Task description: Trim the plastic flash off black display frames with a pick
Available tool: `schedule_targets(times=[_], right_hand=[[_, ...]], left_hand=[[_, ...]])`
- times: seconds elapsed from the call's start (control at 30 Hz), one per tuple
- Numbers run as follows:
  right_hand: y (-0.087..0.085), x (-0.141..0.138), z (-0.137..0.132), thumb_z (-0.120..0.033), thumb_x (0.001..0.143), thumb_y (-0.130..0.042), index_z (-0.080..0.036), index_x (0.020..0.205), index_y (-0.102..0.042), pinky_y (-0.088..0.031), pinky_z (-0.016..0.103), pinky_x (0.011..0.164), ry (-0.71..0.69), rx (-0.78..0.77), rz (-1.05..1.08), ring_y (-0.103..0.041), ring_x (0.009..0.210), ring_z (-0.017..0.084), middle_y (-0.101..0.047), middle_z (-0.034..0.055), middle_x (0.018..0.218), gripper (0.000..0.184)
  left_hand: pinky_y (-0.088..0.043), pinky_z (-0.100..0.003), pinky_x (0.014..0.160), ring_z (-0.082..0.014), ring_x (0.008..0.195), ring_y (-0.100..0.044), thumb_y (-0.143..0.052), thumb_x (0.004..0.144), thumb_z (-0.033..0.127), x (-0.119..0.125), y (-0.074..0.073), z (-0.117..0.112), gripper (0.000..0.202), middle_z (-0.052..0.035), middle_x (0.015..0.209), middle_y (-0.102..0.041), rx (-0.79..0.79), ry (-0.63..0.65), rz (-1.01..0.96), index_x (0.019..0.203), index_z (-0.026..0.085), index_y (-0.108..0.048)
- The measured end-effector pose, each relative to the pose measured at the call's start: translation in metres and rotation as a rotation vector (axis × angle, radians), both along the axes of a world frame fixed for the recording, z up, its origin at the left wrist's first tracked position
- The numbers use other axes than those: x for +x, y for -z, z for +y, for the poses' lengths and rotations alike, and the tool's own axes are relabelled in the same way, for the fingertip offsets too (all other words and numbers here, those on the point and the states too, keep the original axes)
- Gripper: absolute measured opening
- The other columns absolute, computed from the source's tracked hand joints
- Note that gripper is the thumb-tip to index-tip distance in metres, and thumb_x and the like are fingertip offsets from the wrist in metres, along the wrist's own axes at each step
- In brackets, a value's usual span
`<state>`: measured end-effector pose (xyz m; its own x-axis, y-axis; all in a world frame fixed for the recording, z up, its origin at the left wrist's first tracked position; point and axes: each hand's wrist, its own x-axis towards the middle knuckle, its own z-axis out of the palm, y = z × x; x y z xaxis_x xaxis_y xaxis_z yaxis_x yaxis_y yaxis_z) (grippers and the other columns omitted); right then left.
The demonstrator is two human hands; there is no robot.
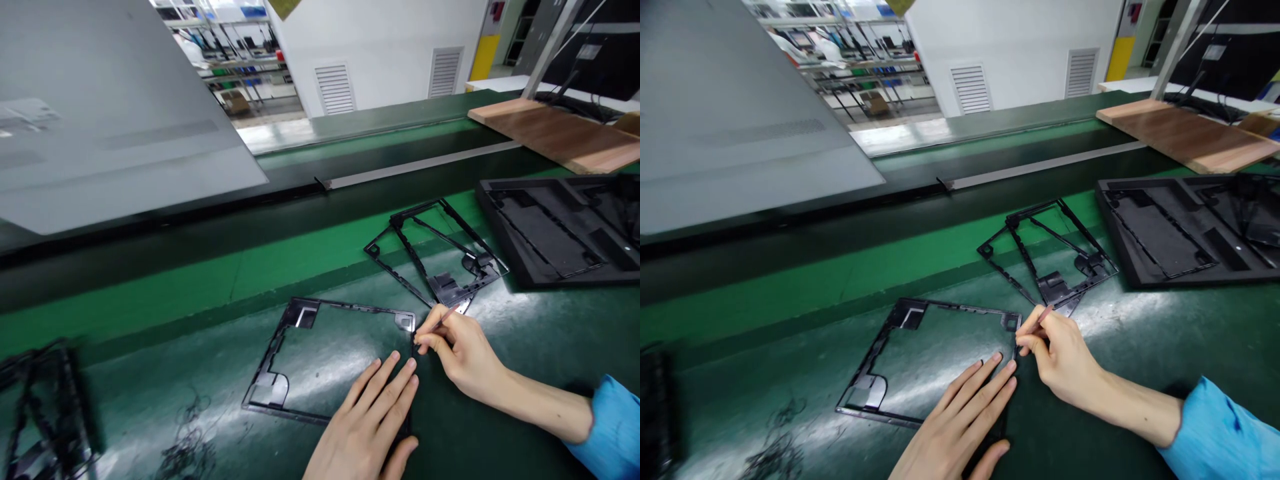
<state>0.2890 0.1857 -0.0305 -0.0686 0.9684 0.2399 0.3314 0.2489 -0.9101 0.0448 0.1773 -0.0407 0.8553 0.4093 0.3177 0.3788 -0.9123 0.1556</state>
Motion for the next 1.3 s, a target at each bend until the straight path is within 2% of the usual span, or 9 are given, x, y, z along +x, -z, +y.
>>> schedule_targets(times=[0.27, 0.43, 0.6, 0.87, 1.07, 1.3], right_hand=[[0.0016, 0.0, 0.0002, -0.015, 0.105, -0.052, -0.021, 0.094, -0.063, -0.063, 0.029, 0.067, 0.021, 0.016, -0.012, -0.074, 0.071, 0.015, -0.069, 0.0038, 0.091, 0.017], [-0.0004, -0.0003, 0.0016, -0.017, 0.106, -0.052, -0.021, 0.092, -0.063, -0.064, 0.03, 0.066, 0.007, -0.014, 0.003, -0.075, 0.07, 0.016, -0.071, 0.005, 0.091, 0.018], [0.0008, -0.0003, 0.0016, -0.019, 0.106, -0.053, -0.021, 0.092, -0.062, -0.064, 0.031, 0.067, 0.043, -0.011, -0.002, -0.075, 0.071, 0.016, -0.07, 0.0048, 0.091, 0.017], [0.0004, -0.0003, 0.0014, -0.019, 0.106, -0.052, -0.021, 0.093, -0.063, -0.064, 0.029, 0.068, 0.003, -0.032, 0.035, -0.075, 0.071, 0.015, -0.071, 0.005, 0.093, 0.017], [0.0022, -0.0001, 0.001, -0.024, 0.108, -0.056, -0.021, 0.091, -0.065, -0.064, 0.031, 0.068, 0.039, -0.02, 0.016, -0.075, 0.071, 0.017, -0.071, 0.0052, 0.092, 0.02], [0.0013, 0.0001, 0.0018, -0.027, 0.109, -0.055, -0.021, 0.091, -0.065, -0.065, 0.03, 0.068, 0.008, -0.057, 0.047, -0.075, 0.072, 0.017, -0.071, 0.0058, 0.093, 0.022]], left_hand=[[-0.052, -0.051, 0.122, -0.033, 0.162, -0.035, -0.057, 0.098, 0.013, -0.0009, 0.0015, -0.0002, 0.059, -0.0144, 0.168, -0.048, -0.024, 0.008, -0.002, 0.156, 0.007, -0.051], [-0.055, -0.052, 0.119, -0.0334, 0.161, -0.037, -0.055, 0.097, 0.013, 0.0, 0.0017, -0.0008, 0.058, -0.014, 0.167, -0.049, -0.014, 0.01, 0.008, 0.155, 0.005, -0.051], [-0.052, -0.052, 0.121, -0.0327, 0.162, -0.036, -0.056, 0.098, 0.013, -0.0004, 0.0016, -0.0013, 0.057, -0.0136, 0.168, -0.048, -0.024, 0.004, 0.007, 0.155, 0.006, -0.051], [-0.052, -0.051, 0.121, -0.0333, 0.161, -0.036, -0.055, 0.1, 0.014, -0.0004, 0.0039, -0.0008, 0.056, -0.0137, 0.168, -0.049, -0.013, 0.006, 0.008, 0.156, 0.006, -0.051], [-0.049, -0.05, 0.124, -0.0318, 0.161, -0.037, -0.053, 0.1, 0.013, -0.0005, 0.0024, -0.0005, 0.055, -0.0122, 0.168, -0.048, -0.026, 0.001, -0.002, 0.155, 0.008, -0.053], [-0.053, -0.05, 0.121, -0.0319, 0.16, -0.038, -0.051, 0.103, 0.014, -0.0014, 0.0023, -0.0011, 0.053, -0.0121, 0.168, -0.048, -0.015, 0.004, 0.002, 0.156, 0.007, -0.052]])
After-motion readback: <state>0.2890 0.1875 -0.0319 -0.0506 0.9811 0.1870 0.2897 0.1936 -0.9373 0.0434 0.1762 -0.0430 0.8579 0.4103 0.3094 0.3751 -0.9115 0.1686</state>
